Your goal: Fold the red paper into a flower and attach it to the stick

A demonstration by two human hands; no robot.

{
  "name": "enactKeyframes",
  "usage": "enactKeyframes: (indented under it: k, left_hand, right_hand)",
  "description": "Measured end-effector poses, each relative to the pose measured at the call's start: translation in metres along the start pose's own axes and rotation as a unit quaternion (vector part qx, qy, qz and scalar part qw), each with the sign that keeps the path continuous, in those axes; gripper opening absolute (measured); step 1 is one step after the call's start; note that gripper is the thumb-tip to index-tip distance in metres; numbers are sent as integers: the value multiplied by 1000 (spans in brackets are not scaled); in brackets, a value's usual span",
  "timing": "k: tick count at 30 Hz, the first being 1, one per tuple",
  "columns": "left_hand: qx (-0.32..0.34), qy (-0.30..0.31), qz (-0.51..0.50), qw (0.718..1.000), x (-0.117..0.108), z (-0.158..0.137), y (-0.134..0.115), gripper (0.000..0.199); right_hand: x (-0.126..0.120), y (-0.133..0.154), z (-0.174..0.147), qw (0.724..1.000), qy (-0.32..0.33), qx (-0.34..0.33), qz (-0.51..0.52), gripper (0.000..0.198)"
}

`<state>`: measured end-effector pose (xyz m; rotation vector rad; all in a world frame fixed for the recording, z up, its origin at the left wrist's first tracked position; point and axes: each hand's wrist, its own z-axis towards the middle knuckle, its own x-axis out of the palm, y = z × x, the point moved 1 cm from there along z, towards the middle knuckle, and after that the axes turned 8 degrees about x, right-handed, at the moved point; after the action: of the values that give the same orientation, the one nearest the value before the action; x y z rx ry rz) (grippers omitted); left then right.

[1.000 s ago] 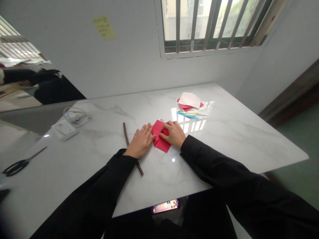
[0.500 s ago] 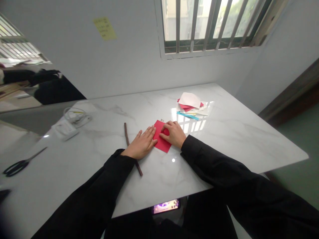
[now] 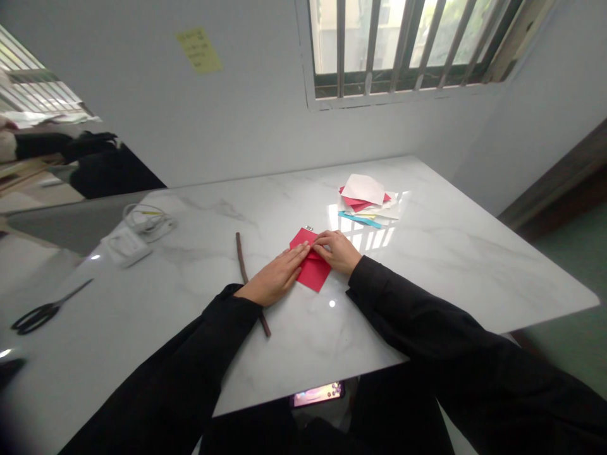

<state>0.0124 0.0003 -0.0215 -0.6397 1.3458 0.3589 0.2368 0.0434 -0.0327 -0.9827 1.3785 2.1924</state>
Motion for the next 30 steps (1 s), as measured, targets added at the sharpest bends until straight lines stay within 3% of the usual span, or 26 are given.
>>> enactKeyframes:
  k: [4, 9, 14, 21, 30]
  left_hand:
    - [0, 24, -7, 1000, -1, -1, 1, 59]
    - [-2, 44, -3, 999, -3, -1, 2, 57]
    - [0, 52, -7, 999, -5, -1, 2, 57]
    - [6, 42, -1, 999, -3, -2, 3, 56]
    - [5, 48, -7, 999, -4, -2, 4, 56]
  right_hand:
    - [-7, -5, 0, 999, 20, -15, 30, 23]
    - [-12, -7, -3, 999, 28, 13, 35, 29]
    - [-13, -11, -2, 999, 25, -32, -13, 32]
    - [-19, -21, -4, 992, 75, -65, -79, 42]
    - [-25, -31, -6, 988, 103, -92, -71, 56]
